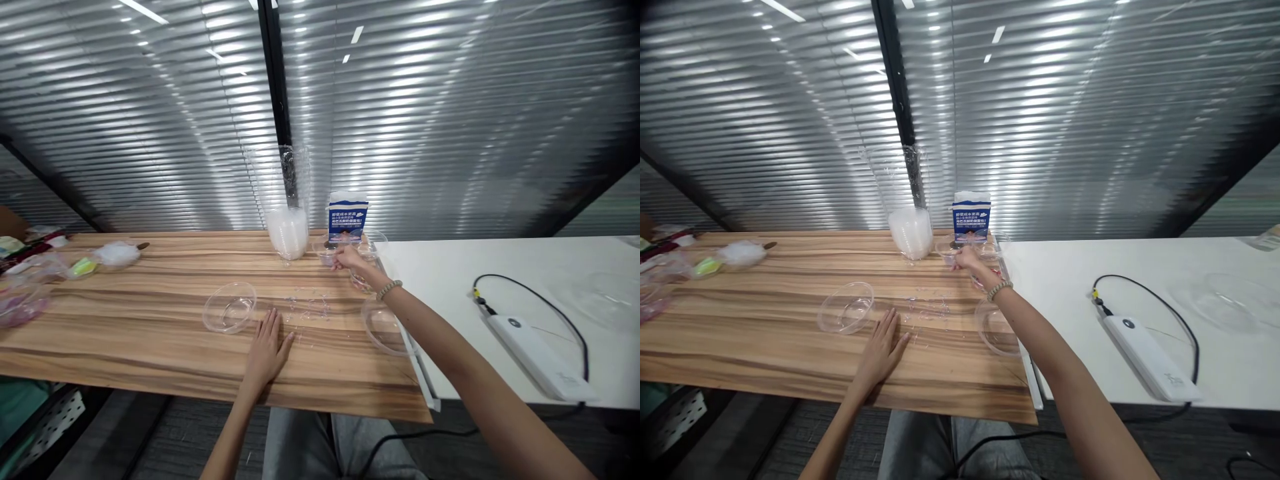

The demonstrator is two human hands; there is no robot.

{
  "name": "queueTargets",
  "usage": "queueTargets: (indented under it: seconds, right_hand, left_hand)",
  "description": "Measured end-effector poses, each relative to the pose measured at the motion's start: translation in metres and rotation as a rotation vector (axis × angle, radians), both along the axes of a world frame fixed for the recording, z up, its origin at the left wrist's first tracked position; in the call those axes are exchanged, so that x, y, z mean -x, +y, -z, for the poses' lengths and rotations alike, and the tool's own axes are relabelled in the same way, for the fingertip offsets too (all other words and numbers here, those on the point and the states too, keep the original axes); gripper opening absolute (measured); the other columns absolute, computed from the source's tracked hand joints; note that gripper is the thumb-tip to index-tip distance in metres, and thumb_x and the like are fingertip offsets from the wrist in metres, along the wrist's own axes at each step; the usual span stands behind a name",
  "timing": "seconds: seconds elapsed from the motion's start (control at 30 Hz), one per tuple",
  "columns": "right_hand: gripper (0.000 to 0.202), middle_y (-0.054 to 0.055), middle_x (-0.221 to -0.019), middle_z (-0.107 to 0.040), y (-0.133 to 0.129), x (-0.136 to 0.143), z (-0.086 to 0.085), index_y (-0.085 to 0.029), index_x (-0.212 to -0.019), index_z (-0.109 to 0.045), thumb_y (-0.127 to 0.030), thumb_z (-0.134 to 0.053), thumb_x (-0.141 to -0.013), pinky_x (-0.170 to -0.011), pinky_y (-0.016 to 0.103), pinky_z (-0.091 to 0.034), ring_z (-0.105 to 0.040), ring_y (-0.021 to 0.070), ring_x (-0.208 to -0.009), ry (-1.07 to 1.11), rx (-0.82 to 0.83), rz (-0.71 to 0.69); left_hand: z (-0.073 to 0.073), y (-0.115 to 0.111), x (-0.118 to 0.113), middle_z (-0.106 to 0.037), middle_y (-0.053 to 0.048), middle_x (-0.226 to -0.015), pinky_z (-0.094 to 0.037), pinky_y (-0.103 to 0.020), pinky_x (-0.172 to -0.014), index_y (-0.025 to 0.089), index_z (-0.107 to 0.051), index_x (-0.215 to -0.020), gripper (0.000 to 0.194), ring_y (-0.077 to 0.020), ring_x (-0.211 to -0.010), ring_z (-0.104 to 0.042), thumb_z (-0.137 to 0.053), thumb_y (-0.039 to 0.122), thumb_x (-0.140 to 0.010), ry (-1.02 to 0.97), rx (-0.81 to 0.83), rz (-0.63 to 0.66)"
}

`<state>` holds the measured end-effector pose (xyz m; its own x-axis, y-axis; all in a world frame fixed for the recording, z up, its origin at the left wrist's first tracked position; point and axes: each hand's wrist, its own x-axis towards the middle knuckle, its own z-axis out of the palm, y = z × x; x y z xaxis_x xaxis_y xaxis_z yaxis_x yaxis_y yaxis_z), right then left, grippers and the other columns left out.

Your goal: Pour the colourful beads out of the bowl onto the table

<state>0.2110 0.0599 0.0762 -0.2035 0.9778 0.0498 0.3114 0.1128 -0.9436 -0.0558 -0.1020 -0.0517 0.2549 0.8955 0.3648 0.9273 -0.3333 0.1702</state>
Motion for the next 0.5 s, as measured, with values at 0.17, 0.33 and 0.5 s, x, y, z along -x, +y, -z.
queueTargets:
  seconds: [0.17,0.33,0.5]
  right_hand:
    - [0.013,0.005,-0.064,-0.064,-0.014,0.002,-0.008,-0.01,-0.081,-0.061,-0.017,-0.054,-0.089,-0.055,0.02,-0.05,-0.061,0.0106,-0.057,0.017,0.1,-0.061]
    - [0.02,0.009,-0.086,-0.069,-0.076,0.002,-0.012,-0.011,-0.102,-0.06,-0.022,-0.053,-0.087,-0.053,0.024,-0.054,-0.066,0.0129,-0.057,0.022,0.216,-0.308]
    - [0.029,0.005,-0.073,-0.069,-0.184,-0.004,-0.012,-0.015,-0.099,-0.066,-0.033,-0.045,-0.092,-0.06,0.027,-0.053,-0.067,0.0169,-0.064,-0.242,0.022,-0.489]
  left_hand:
    - [0.002,0.002,0.001,-0.032,-0.024,-0.147,-0.03,-0.051,-0.11,0.006,-0.03,-0.142,0.066,-0.031,-0.139,-0.025,-0.034,0.051,-0.094,-0.047,-0.022,-0.064]
    - [-0.004,0.016,0.008,-0.03,-0.023,-0.148,-0.028,-0.052,-0.111,0.006,-0.026,-0.144,0.07,-0.0302,-0.14,-0.022,-0.033,0.053,-0.093,-0.033,0.009,-0.036]
    - [-0.013,0.015,0.011,-0.035,-0.018,-0.147,-0.029,-0.047,-0.112,0.009,-0.034,-0.141,0.061,-0.0257,-0.139,-0.027,-0.033,0.049,-0.095,0.005,0.097,0.091]
